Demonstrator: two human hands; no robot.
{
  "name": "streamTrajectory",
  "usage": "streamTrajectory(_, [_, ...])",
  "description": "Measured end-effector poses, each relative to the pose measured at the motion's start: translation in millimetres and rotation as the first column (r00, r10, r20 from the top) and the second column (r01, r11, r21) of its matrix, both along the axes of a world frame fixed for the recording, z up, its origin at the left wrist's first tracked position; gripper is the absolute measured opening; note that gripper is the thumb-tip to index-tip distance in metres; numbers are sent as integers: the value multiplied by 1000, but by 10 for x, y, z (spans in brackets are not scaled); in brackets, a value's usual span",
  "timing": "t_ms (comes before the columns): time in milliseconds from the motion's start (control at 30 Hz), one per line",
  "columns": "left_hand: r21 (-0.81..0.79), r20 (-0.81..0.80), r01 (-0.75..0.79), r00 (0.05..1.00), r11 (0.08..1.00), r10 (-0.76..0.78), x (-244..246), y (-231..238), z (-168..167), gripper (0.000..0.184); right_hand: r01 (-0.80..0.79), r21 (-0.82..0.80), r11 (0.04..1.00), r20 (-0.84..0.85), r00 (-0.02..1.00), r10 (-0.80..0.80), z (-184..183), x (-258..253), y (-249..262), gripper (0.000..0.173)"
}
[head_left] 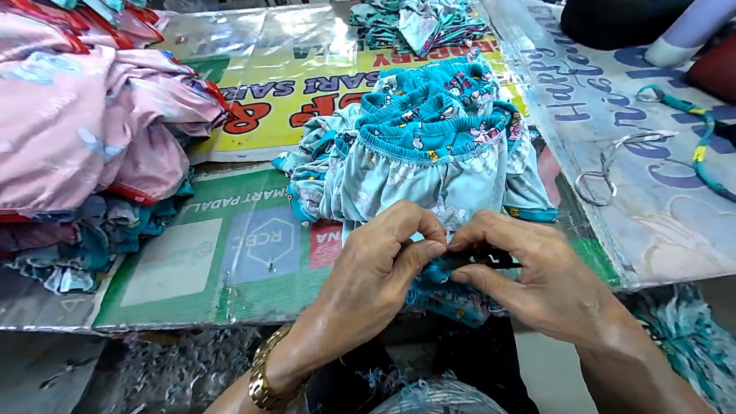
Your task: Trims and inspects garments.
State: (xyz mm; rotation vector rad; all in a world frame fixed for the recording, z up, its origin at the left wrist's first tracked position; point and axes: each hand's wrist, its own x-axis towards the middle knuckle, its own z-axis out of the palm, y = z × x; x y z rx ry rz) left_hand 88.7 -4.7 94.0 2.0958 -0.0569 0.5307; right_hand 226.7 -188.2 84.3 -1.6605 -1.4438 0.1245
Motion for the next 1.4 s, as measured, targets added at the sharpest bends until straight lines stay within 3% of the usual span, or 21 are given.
streamTrajectory(233, [-13, 1, 18, 1000, 1000, -18, 37, 0, -38, 8, -14, 10, 1000, -12, 1000, 14, -43, -22, 38, 20])
streamTrajectory(667, [-372, 92, 117, 992, 921, -89, 58, -49, -300, 7, -164, 99, 981, -360, 913, 189, -186, 4, 102, 16])
streamTrajectory(900, [-447, 111, 129, 990, 885, -88, 62, -72, -386, 9, -186, 137, 973, -485, 844, 230, -244, 2, 123, 12])
streamTrajectory(1033, [-546, 134, 120, 989, 829, -55, 46, -41, -390, 8, -198, 1, 980, -450, 875, 177, -290, 38, 76, 34])
streamTrajectory(1100, [-578, 132, 108, 990, 809, -38, 44, -26, -382, 7, -237, -12, 972, -470, 859, 203, -336, 35, 85, 24])
streamTrajectory(1167, [-515, 123, 23, 991, 857, 47, 46, -46, -368, 6, -292, 112, 950, -576, 760, 301, -371, 22, 97, 16])
streamTrajectory(1233, [-235, 176, -199, 954, 951, 243, -10, -89, -363, 8, -288, 209, 934, -656, 667, 353, -375, 1, 82, 17])
streamTrajectory(1267, [-91, 247, -295, 919, 951, 309, -72, -104, -380, 13, -281, 235, 930, -676, 641, 364, -374, -10, 64, 17])
streamTrajectory(1333, [55, 374, -394, 860, 917, 347, -206, -168, -434, 23, -259, 265, 929, -693, 619, 370, -380, -32, 31, 17])
streamTrajectory(1400, [59, 424, -355, 855, 933, 299, -275, -328, -498, 34, -237, 292, 926, -702, 605, 376, -407, -63, 7, 16])
